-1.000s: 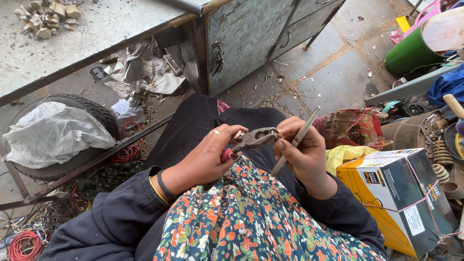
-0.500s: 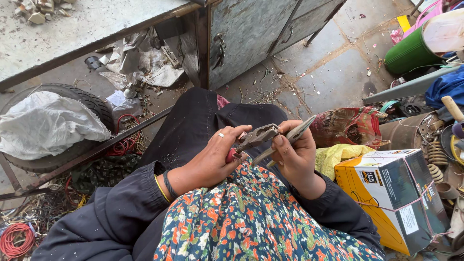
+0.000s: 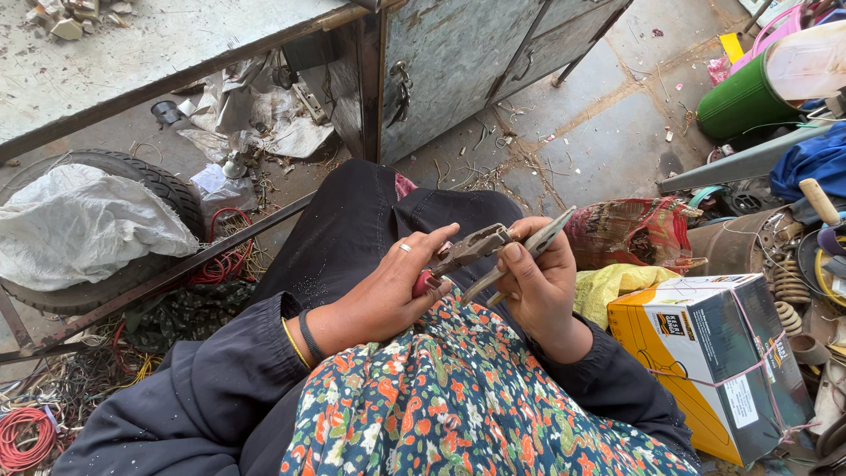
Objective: The person uses pliers and a hammer to break apart a small ceramic insulator on a workbench. They then use two pairs of pliers to manipulate and adjust a small metal electrical component, repeatedly bending and shaping it.
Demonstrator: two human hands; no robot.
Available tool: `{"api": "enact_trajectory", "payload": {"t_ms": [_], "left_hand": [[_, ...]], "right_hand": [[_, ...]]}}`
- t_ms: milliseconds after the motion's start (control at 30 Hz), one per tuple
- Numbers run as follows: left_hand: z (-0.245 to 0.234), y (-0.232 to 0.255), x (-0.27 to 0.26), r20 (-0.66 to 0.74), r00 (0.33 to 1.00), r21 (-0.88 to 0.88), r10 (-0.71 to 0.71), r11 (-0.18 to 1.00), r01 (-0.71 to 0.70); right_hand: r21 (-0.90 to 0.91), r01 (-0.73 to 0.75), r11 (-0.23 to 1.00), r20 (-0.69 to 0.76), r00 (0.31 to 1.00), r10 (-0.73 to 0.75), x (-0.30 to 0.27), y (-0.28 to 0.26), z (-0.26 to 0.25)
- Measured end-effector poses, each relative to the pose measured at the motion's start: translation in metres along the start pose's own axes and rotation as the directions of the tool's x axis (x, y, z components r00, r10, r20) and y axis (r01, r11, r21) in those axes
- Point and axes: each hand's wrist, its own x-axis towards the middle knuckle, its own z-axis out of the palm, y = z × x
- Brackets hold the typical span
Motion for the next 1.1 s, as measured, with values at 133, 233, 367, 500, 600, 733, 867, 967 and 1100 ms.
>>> {"api": "enact_trajectory", "payload": {"t_ms": [133,233,367,500,600,733,867,967,1100], "left_hand": [[-0.001,0.001,0.0,0.015,1.0,-0.021,-0.026,0.999,0.026],[-0.002,0.002,0.0,0.022,0.999,-0.03,-0.044,0.999,0.045],[-0.003,0.0,0.001,0.033,0.998,-0.022,-0.062,0.998,0.063],[-0.001,-0.002,0.002,0.033,0.995,-0.015,-0.089,0.996,0.09],[0.0,-0.005,0.002,0.023,0.996,-0.015,-0.084,0.996,0.085],[0.001,-0.006,0.001,0.022,0.997,-0.037,-0.075,0.996,0.076],[0.001,-0.005,0.0,0.025,0.998,-0.034,-0.052,0.998,0.053],[0.0,-0.005,0.0,0.028,0.998,-0.037,-0.065,0.997,0.066],[0.0,-0.007,0.0,0.039,0.995,-0.049,-0.097,0.994,0.099]], "right_hand": [[-0.05,0.002,0.999,0.033,0.999,0.0,0.003,-0.004,-0.001],[-0.109,-0.007,0.994,0.008,1.0,0.008,0.004,-0.006,-0.001],[-0.172,-0.025,0.985,-0.013,1.0,0.023,0.006,-0.011,-0.001],[-0.23,-0.02,0.973,0.0,1.0,0.021,0.008,-0.015,-0.001],[-0.305,0.016,0.952,0.014,1.0,-0.012,0.009,-0.017,-0.001],[-0.341,0.04,0.939,0.034,0.999,-0.03,0.01,-0.018,-0.002],[-0.376,0.043,0.926,0.041,0.999,-0.03,0.011,-0.019,-0.002],[-0.379,0.051,0.924,0.05,0.998,-0.035,0.01,-0.019,-0.002],[-0.357,0.01,0.934,0.035,0.999,0.003,0.011,-0.018,-0.002]]}}
